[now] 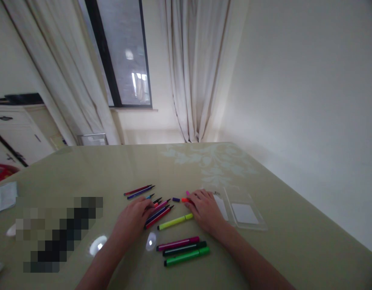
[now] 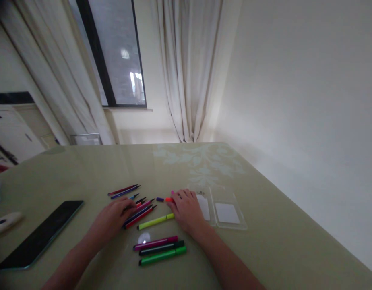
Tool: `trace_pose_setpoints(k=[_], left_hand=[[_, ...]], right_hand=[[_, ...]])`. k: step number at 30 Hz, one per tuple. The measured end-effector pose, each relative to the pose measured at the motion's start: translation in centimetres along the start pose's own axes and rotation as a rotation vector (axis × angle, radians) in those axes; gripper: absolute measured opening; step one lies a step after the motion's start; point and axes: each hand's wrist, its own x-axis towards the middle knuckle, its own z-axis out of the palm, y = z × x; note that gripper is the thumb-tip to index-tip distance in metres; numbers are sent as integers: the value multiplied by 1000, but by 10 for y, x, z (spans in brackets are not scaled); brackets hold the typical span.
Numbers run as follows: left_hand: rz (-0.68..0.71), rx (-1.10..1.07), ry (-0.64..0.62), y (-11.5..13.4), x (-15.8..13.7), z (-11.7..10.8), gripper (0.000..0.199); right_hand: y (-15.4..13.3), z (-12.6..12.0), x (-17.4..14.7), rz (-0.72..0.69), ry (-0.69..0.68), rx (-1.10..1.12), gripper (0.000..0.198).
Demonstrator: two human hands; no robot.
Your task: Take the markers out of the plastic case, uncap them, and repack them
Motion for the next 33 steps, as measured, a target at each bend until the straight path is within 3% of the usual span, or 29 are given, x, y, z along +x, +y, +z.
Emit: trace_pose_setpoints(k=[6,11,14,18,23,33], left_hand=[[32,84,5,-9,-2,3,29],[31,26,51,-11,-1,3,30],[43,-83,77,-6,0,1,31],[105,-231,56,6,0,0,31],[117,-313,52,17,-1,0,30],[187,-360,37,22,-2,4,30]], right_hand=[[0,2,-1,19,17,22,27],[1,0,0,72,131,100,18],[1,-6,0,103,245,227,7],[-1,-16,-2,68,354,484,8],[-5,-22,-4,-12,358,580,10],[-7,-18,-6,24,305,689,12]])
